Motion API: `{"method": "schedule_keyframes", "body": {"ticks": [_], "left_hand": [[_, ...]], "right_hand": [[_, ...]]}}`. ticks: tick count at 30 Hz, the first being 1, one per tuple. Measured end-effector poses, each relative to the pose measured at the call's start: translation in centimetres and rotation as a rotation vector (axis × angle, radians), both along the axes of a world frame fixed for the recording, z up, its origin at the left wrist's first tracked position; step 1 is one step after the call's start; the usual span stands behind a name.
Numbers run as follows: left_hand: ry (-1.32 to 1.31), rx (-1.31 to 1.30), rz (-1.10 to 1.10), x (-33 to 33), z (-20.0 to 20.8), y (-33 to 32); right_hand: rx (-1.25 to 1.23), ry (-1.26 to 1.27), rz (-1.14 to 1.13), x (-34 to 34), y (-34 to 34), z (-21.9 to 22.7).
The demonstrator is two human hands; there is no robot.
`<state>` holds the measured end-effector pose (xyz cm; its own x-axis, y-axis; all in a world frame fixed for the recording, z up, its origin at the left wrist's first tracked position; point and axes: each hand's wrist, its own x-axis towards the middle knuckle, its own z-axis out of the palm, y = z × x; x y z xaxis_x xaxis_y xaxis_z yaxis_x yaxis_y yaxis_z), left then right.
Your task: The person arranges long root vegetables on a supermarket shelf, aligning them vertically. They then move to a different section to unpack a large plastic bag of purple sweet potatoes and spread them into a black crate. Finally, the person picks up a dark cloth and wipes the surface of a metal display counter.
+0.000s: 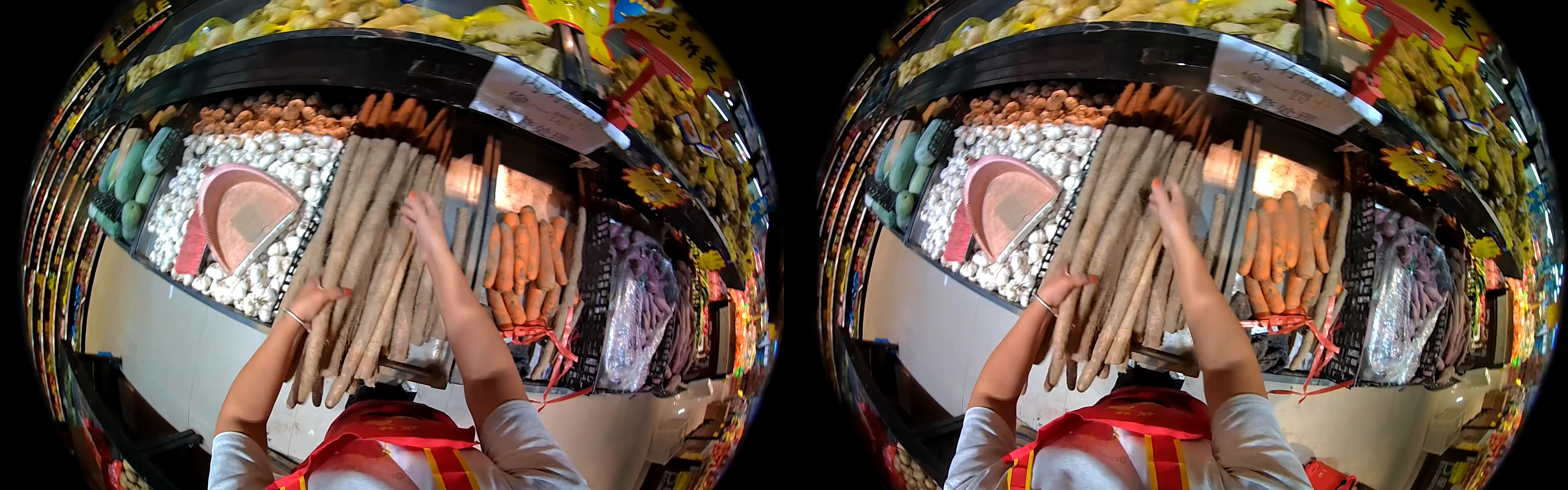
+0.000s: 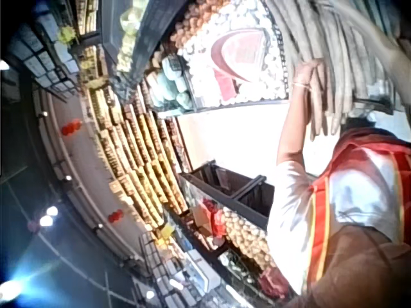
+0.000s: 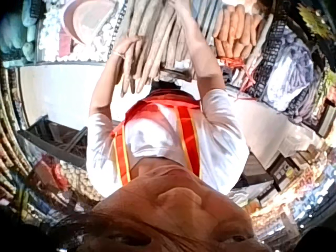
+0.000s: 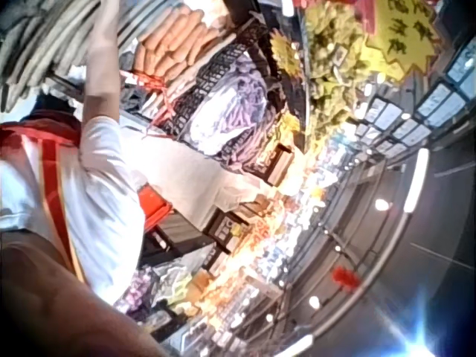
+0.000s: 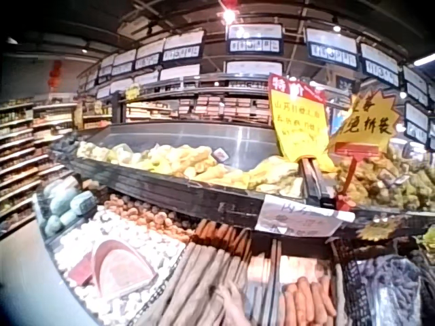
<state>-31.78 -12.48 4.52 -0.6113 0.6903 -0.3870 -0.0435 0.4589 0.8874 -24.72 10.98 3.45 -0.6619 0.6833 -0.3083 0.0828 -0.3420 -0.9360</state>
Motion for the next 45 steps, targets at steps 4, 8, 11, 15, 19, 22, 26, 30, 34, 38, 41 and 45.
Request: {"method": "schedule_keyframes", "body": {"ticks": [4,8,11,15,19,22,26,30,34,38,41,45], "left_hand": [[0.48,-0.055,-0.116,-0.6,-2.6,1.3],[1.051,-0.023,-0.19,0.0,-3.5,1.8],[0.915,-0.057,-0.208,-1.3,-4.5,1.1],[0.861,-0.109,-0.17,-2.9,-5.4,0.1],[0.771,-0.18,-0.22,-0.9,-3.3,0.8],[0.744,-0.256,-0.237,-0.6,-2.1,1.9],[0.69,0.058,-0.112,0.7,-4.0,2.4],[0.732,-0.199,-0.171,3.4,-2.8,4.1],[0.86,-0.296,-0.225,4.2,-2.2,4.8],[1.023,-0.464,-0.307,5.5,-1.2,5.2],[1.238,-0.324,-0.33,6.6,-0.3,5.8],[1.319,0.126,-0.505,8.1,-1.3,6.8]], "right_hand": [[0.408,0.015,-0.104,10.3,0.1,-7.0],[0.789,-0.24,-0.593,25.7,3.9,-13.1],[0.982,-0.684,-0.908,34.5,5.1,-12.7],[0.587,-1.018,-0.62,38.4,4.6,-12.3],[0.648,-1.18,-0.32,38.0,5.3,-12.7],[0.455,-0.842,-0.473,37.6,5.7,-11.2],[0.04,-0.123,-0.555,31.2,1.2,-5.0],[0.035,0.06,-0.541,22.9,-5.2,-5.8],[0.024,0.119,-0.343,17.2,-10.9,-9.0],[-0.169,0.028,-0.208,13.6,-12.0,-13.7],[0.549,-0.387,-0.053,12.7,-12.1,-17.2],[0.504,-0.598,0.414,13.6,-12.5,-15.7]]}}
